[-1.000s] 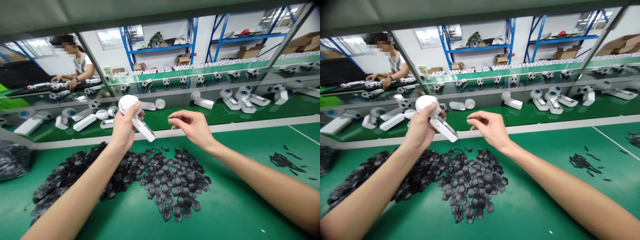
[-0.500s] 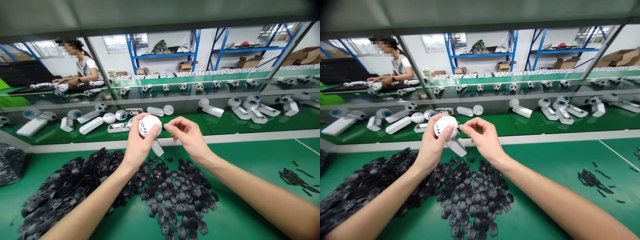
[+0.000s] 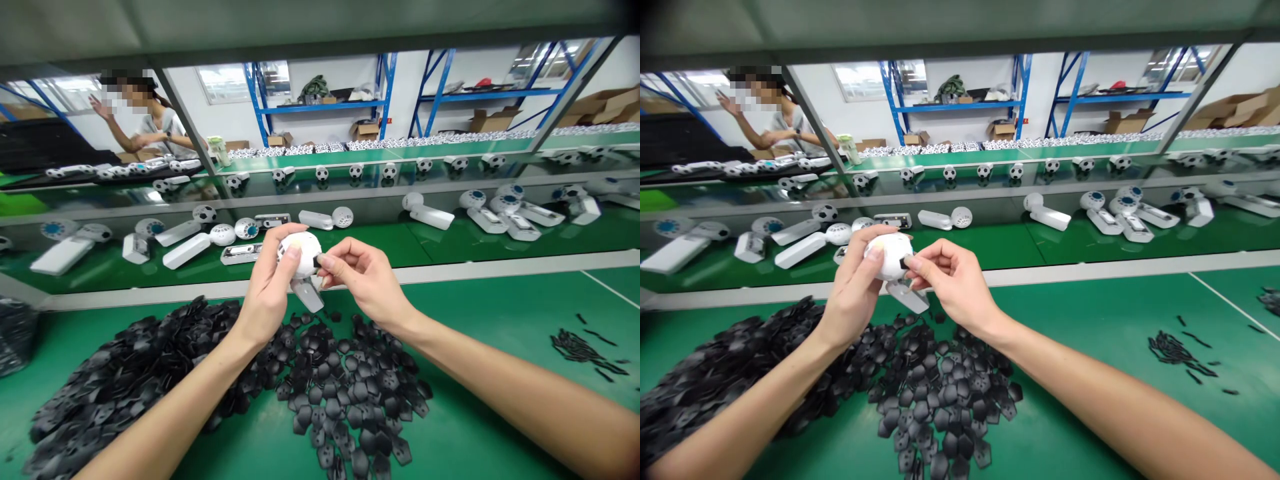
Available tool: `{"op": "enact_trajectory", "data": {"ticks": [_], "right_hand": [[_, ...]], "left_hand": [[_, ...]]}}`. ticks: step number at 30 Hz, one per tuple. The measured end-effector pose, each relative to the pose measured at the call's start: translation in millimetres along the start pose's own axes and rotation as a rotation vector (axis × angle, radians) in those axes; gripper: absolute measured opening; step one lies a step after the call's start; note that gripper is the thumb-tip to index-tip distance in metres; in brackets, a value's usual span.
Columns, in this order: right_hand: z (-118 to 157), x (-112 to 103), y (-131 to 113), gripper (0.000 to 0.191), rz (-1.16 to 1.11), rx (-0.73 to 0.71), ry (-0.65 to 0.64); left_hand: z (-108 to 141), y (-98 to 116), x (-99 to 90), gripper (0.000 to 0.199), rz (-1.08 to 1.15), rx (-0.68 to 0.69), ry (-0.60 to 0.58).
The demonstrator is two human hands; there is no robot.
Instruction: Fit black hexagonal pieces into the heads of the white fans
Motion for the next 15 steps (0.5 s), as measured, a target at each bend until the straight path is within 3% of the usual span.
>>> {"op": "enact_trajectory", "data": {"ticks": [3, 8, 15], "right_hand": [[2.9, 0.0, -2.3, 0.044, 0.000, -0.017, 0.014], [6.9, 5.3, -5.1, 0.049, 0.055, -0.035, -0.027], [7.9, 7.0, -12.5, 0.032, 0.148, -0.035, -0.162]], "left_hand": [[-1.7, 5.9, 0.4, 0.038, -0.080, 0.044, -0.014], [-3.4, 17.9, -1.3, 0.041, -0.246, 0.145, 0.071], [-2.4, 23.3, -2.3, 0.035, -0.275, 0.191, 0.137]]}}
Point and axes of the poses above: each hand's wrist, its own z-axis away from the middle knuckle, its own x-axis out of the palm, y = z × x, the point moved 7 cm from there along -z, towards the middle knuckle, and after that the axes turned 8 degrees about x, right-handed, at the moved point
